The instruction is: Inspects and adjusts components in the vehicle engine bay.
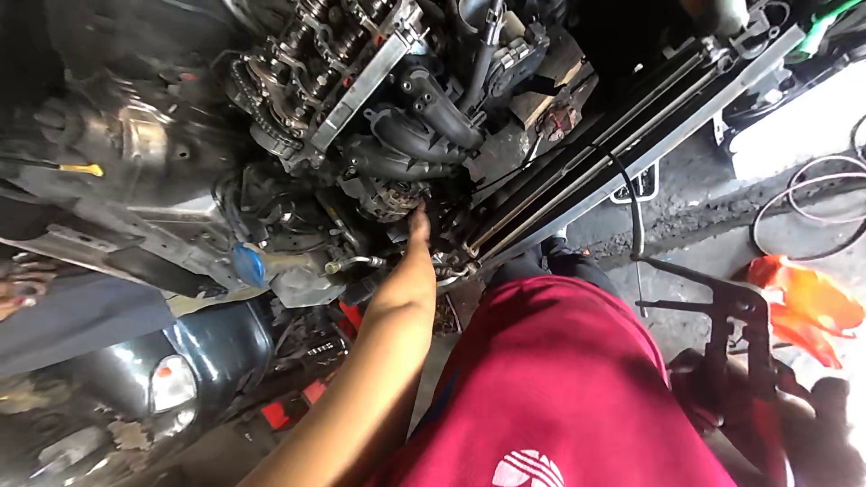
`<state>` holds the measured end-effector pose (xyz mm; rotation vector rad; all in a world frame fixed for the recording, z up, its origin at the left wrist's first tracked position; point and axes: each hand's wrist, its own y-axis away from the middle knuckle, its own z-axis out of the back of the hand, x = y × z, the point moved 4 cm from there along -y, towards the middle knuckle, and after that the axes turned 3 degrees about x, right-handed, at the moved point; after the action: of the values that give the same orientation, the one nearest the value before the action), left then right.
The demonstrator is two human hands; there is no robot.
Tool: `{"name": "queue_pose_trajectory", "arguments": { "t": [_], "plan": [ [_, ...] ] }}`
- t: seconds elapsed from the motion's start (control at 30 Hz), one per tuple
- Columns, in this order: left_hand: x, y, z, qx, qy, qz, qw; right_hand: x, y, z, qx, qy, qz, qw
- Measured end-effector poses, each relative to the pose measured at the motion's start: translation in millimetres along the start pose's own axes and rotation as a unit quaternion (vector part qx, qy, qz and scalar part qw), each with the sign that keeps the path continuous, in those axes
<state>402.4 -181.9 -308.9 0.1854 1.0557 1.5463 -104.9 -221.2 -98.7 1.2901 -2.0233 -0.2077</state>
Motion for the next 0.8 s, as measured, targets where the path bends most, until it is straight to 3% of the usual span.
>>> {"name": "queue_pose_trajectory", "arguments": {
  "t": [0.4,0.53,0.67,0.73,0.8],
  "plan": [
    [0,3,0,0.000,-0.005,-0.006,1.000,-29,2,-19,-0.042,-0.027,0.060,0.997],
    [1,-2,0,0.009,-0.028,-0.029,0.999,-29,-1,-35,-0.102,-0.025,0.073,0.992],
    [0,0,0,0.020,-0.038,-0.036,0.998,-32,4,-27,-0.100,-0.015,0.068,0.993],
    [0,-1,1,0.016,-0.042,-0.032,0.998,-17,14,-23,-0.098,0.031,0.020,0.995],
    [-1,-2,3,0.011,-0.051,-0.032,0.998,2,25,-17,-0.074,0.158,-0.027,0.984]
  ]
}}
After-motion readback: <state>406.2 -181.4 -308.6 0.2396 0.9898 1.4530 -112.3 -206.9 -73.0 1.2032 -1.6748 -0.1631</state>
